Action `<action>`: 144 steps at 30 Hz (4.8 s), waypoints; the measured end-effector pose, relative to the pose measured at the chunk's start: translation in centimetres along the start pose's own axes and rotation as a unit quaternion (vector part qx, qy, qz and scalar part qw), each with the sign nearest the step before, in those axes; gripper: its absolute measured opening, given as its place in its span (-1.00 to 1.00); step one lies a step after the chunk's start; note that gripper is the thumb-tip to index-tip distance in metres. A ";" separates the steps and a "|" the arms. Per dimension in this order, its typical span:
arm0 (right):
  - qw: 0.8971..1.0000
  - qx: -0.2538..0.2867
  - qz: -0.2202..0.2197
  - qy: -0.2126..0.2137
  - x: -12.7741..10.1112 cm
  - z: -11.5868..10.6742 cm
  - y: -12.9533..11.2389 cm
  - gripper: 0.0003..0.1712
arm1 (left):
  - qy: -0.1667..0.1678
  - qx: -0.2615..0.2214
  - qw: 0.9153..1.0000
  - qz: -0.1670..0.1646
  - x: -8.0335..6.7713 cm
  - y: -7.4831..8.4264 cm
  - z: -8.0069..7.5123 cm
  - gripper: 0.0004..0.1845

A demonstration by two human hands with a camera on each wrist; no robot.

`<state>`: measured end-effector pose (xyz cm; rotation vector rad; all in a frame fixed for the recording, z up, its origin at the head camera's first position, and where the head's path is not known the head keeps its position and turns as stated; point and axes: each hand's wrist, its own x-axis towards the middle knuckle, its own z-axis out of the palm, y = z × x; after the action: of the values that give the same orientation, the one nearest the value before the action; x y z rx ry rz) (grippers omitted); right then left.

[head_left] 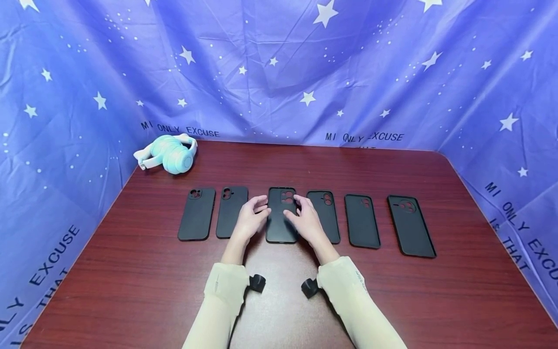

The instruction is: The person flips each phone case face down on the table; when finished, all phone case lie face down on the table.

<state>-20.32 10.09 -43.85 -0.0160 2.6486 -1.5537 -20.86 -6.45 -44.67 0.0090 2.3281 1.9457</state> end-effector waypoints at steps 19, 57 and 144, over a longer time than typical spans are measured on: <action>0.999 0.029 0.028 -0.012 0.1 0.3 0.2 -0.38 | 0.027 -0.027 0.999 0.000 0.2 0.0 -0.2 -0.51; 1.000 0.009 0.002 -0.012 0.0 0.8 -0.4 -0.52 | 0.070 -0.166 0.984 -0.014 0.4 0.3 -0.1 -0.69; 0.999 -0.024 0.037 0.007 0.0 1.3 -0.9 -0.48 | 0.046 -0.045 0.997 -0.043 0.5 0.5 0.0 -0.36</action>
<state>-20.25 8.54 -43.73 0.0906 2.6646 -1.4722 -21.34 -6.32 -44.23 -0.1891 2.2531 2.0479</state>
